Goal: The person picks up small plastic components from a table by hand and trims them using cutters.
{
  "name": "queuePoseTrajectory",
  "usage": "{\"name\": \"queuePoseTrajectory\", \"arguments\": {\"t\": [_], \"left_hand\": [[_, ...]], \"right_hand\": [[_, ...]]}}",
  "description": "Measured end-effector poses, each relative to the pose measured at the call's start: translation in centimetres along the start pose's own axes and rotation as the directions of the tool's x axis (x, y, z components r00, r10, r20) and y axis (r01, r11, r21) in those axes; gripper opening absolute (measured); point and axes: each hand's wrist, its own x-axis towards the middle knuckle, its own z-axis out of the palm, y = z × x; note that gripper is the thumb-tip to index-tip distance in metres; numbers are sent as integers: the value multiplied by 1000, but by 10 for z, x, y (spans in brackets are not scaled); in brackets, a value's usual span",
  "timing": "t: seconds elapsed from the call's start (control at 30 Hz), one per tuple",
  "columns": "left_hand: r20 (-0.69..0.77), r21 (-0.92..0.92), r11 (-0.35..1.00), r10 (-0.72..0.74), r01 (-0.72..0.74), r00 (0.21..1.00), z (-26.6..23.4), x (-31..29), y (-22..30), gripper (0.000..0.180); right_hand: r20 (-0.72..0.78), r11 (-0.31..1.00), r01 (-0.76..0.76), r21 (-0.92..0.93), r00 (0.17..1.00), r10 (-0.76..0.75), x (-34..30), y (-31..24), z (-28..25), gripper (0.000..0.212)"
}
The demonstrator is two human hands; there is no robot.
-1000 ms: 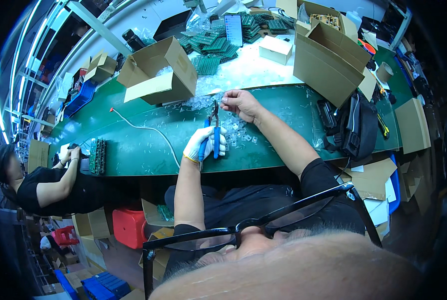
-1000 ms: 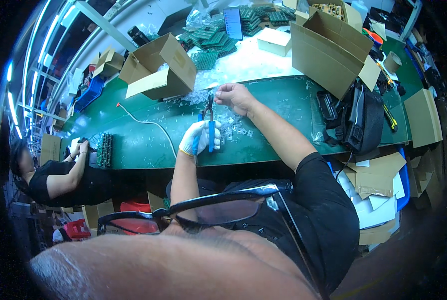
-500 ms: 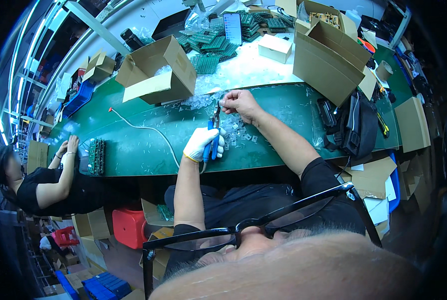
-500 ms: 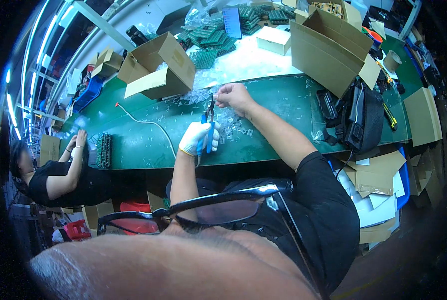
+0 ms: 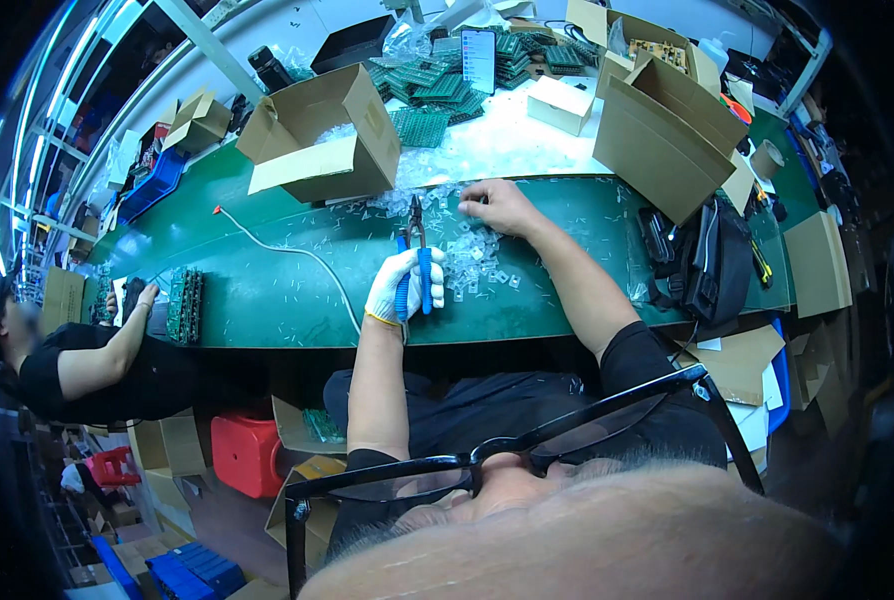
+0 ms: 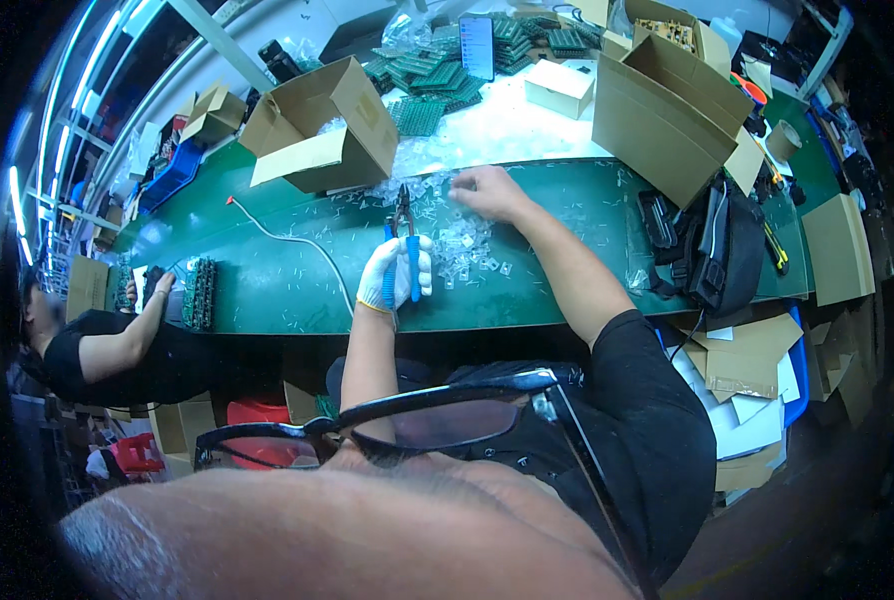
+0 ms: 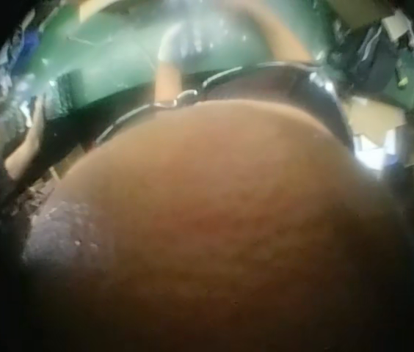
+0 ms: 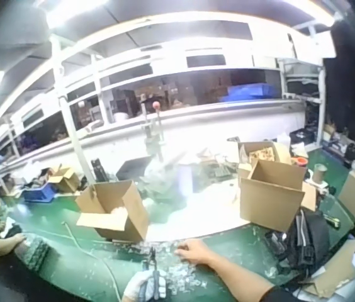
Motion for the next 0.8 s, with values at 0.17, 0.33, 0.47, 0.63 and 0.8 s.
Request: {"name": "queuePoseTrajectory", "arguments": {"t": [0.17, 0.33, 0.47, 0.63, 0.8], "left_hand": [[33, 0, 999, -33, 33, 999, -5, 2, 2, 58], [70, 26, 999, -29, 27, 997, -12, 1, 1, 67], [89, 38, 999, -24, 21, 996, -12, 1, 0, 70], [75, 63, 998, -29, 24, 997, -7, 2, 0, 72], [12, 32, 999, -42, 41, 999, 7, 1, 0, 54]], "right_hand": [[-206, 930, 80, -358, 965, -163, 6, 1, 21, 35], [-196, 898, 19, -439, 974, -117, 7, -5, 25, 24], [-214, 911, 10, -413, 971, -107, 7, 2, 21, 18], [-146, 914, -26, -406, 989, -37, 10, 4, 21, 18], [-216, 998, 37, -50, 975, -47, 9, -7, 20, 22]]}}
